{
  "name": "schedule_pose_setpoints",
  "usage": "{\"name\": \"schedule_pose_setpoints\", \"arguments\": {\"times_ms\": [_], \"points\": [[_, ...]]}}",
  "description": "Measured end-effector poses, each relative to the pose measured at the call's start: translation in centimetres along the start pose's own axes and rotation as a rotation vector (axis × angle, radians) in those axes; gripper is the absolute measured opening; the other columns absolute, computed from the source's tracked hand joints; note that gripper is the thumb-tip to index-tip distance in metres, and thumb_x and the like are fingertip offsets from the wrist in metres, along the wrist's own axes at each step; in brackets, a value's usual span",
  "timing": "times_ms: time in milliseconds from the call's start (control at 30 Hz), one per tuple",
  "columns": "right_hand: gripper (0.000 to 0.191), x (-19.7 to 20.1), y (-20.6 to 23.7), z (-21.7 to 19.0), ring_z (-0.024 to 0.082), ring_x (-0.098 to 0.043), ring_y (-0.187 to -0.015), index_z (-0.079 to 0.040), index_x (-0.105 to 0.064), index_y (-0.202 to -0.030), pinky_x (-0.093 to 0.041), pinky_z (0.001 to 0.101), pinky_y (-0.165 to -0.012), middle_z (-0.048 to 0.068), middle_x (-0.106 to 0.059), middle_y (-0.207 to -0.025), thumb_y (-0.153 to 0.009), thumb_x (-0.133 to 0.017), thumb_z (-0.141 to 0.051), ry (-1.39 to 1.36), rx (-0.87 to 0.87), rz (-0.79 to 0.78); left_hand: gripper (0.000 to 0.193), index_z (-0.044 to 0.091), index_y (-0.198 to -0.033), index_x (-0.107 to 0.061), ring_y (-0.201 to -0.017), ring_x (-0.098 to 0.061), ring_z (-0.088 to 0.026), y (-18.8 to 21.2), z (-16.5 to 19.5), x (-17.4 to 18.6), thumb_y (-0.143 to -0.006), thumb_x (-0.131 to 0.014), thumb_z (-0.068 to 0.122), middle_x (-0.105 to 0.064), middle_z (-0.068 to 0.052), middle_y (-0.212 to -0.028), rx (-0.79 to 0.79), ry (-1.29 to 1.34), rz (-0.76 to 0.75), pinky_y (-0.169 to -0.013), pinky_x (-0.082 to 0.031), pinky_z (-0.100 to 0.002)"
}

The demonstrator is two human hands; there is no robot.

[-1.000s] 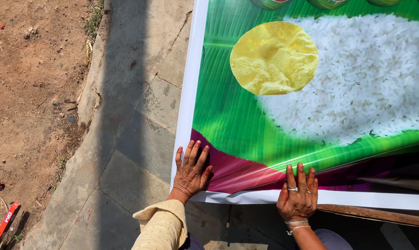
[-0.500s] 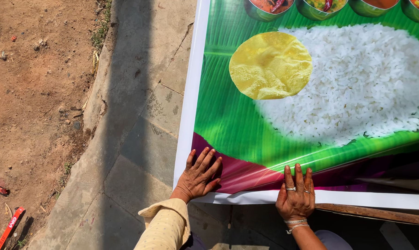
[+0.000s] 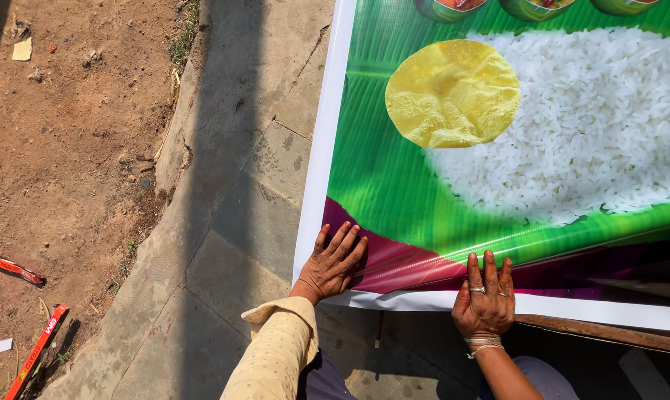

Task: The person attaches a large printed banner to a metal frame on the ground. They unroll the banner, align it with the frame, and use a glue bottle to secure the edges while smoothing the surface with their hands.

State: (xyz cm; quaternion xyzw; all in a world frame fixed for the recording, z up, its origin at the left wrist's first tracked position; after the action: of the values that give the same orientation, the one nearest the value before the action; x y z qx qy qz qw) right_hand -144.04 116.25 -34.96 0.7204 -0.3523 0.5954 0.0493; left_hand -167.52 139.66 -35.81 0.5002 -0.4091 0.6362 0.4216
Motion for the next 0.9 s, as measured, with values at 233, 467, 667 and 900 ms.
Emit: {"name": "schedule_pose_setpoints", "arguments": {"times_ms": [233, 467, 667, 900], "points": [[0.056, 0.17, 0.2, -0.24, 0.043, -0.036, -0.155, -0.02, -0.054, -0.154, -0.037, 0.0518, -0.123, 0.008, -0.042, -0.166, -0.097, -0.05, -0.021, 0.003, -0.018, -0.044, 0.069, 0.011, -0.153, -0.04, -0.155, -0.024, -0.036, -0.13, -0.07, 0.32, -0.089, -0.056, 0.03, -0.033, -0.02, -0.162, -0.015, 0.039, -0.027, -0.126, -0.008, -0.056], [0.058, -0.07, 0.18, -0.02, 0.043, -0.034, -0.155, -0.02, -0.053, -0.154, -0.034, 0.052, -0.124, 0.007, -0.041, -0.167, -0.096, -0.05, -0.021, 0.022, -0.011, -0.041, 0.064, 0.012, -0.154, -0.04, -0.155, -0.025, -0.034, -0.16, -0.07, 0.25, -0.094, -0.054, 0.029, -0.034, -0.017, -0.163, 0.016, 0.041, 0.021, -0.128, -0.009, -0.055], [0.058, 0.1, -0.32, -0.27, 0.042, -0.036, -0.154, -0.021, -0.053, -0.153, -0.035, 0.051, -0.123, 0.007, -0.04, -0.167, -0.096, -0.05, -0.02, 0.014, -0.013, -0.016, 0.067, 0.011, -0.153, -0.04, -0.154, -0.026, -0.034, -0.64, -0.34, 0.5, -0.089, -0.054, 0.026, -0.035, -0.019, -0.161, 0.027, 0.035, 0.01, -0.127, -0.012, -0.053], [0.059, 0.0, -0.04, -0.19, 0.042, -0.036, -0.154, -0.021, -0.053, -0.154, -0.035, 0.052, -0.123, 0.006, -0.039, -0.167, -0.095, -0.051, -0.02, 0.021, -0.01, -0.017, 0.064, 0.011, -0.153, -0.041, -0.154, -0.026, -0.034, -0.31, -0.29, 0.3, -0.091, -0.053, 0.026, -0.036, -0.019, -0.16, 0.026, 0.04, 0.017, -0.128, -0.012, -0.054]]}}
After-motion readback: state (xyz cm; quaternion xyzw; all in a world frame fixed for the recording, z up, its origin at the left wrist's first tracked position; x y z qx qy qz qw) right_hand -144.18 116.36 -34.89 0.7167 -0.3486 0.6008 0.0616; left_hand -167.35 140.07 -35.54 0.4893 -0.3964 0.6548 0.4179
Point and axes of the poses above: each hand's wrist, its own y-axis away from the middle knuckle, its own x-axis out of the back of the hand, z = x × y, the point moved 1 cm from there along -y, towards the middle knuckle
